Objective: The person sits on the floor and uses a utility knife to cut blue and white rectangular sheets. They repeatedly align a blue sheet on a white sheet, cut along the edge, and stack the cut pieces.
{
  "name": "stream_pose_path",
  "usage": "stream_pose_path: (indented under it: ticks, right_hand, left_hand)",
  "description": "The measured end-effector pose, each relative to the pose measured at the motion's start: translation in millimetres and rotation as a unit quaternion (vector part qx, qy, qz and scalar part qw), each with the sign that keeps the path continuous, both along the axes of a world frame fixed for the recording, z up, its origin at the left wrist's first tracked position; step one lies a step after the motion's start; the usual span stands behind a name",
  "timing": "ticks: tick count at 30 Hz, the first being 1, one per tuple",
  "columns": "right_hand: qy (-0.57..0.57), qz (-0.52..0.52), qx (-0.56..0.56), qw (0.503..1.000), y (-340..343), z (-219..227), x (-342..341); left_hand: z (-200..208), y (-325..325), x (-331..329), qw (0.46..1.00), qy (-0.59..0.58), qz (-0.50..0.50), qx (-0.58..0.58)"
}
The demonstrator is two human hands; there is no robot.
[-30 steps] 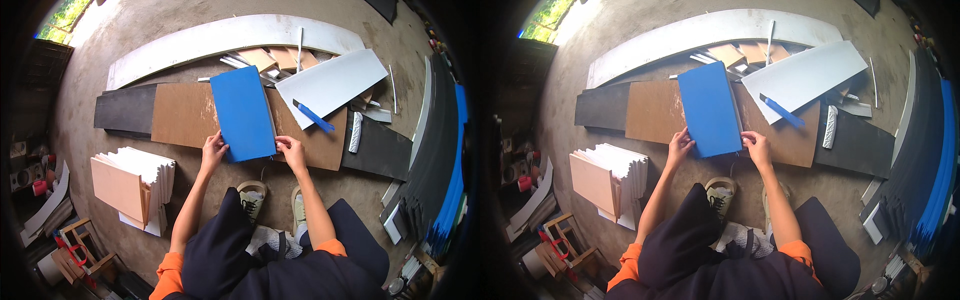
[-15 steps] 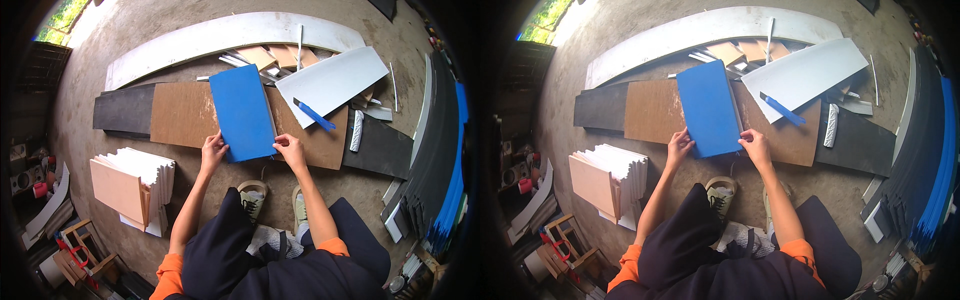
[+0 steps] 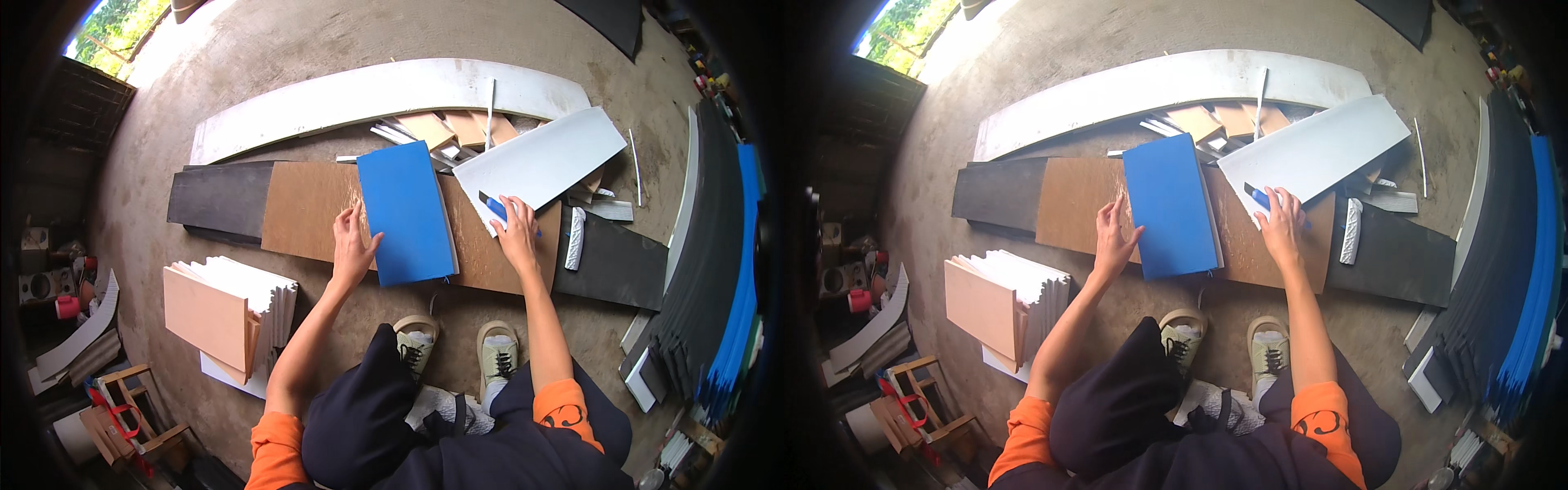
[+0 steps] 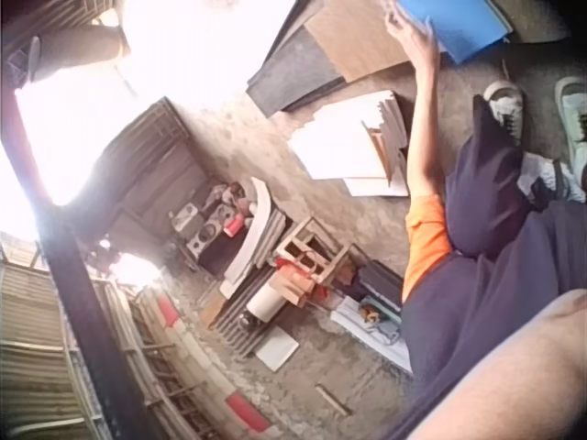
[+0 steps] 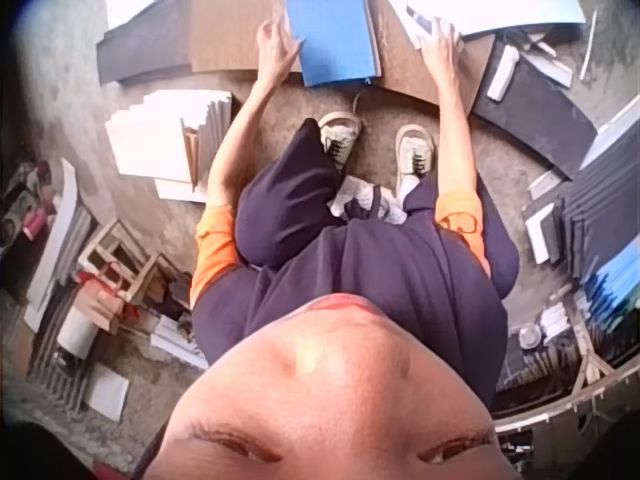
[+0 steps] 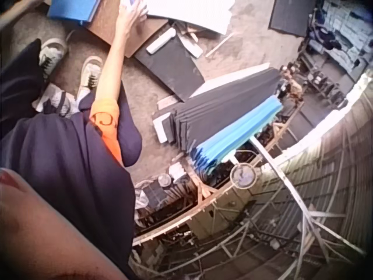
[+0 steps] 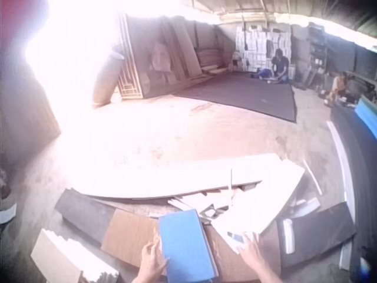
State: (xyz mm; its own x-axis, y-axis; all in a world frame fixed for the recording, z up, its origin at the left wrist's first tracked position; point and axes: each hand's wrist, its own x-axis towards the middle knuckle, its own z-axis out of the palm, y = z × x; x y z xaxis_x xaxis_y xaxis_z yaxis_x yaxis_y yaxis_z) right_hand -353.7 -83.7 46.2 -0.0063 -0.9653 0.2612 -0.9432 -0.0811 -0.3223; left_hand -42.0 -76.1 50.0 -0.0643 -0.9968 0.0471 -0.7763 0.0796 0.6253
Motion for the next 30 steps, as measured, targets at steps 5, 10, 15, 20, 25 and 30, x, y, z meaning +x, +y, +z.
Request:
stream_pose_path:
  ticks: [5,10,15,20,25,30]
  right_hand:
    - [0.033,0.048,0.11,0.992,-14.5,-14.2,-17.3]
    - [-0.059,0.071,0.061,0.994,-27.6,-12.3,-8.4]
    - [-0.171,0.038,0.168,0.97,-83.2,-8.9,43.9]
    - [-0.038,0.031,0.247,0.968,-132.2,-0.9,97.7]
    - [-0.043,0.034,0.241,0.969,-146.5,-16.7,113.6]
    - [-0.018,0.017,0.277,0.961,-151.0,-14.4,122.1]
  left_hand:
    - [1.0,-40.6,-34.7,0.976,-0.118,-0.181,-0.018]
    - [-14.6,-56.6,-45.3,0.938,-0.23,-0.222,0.135]
    - [-26.2,-57.5,-51.2,0.939,-0.209,-0.224,0.153]
    - [-27.4,-57.5,-48.6,0.948,-0.185,-0.217,0.14]
    - [-27.4,-54.9,-49.2,0.956,-0.175,-0.201,0.125]
    - [-28.5,-53.7,-48.3,0.96,-0.17,-0.19,0.119]
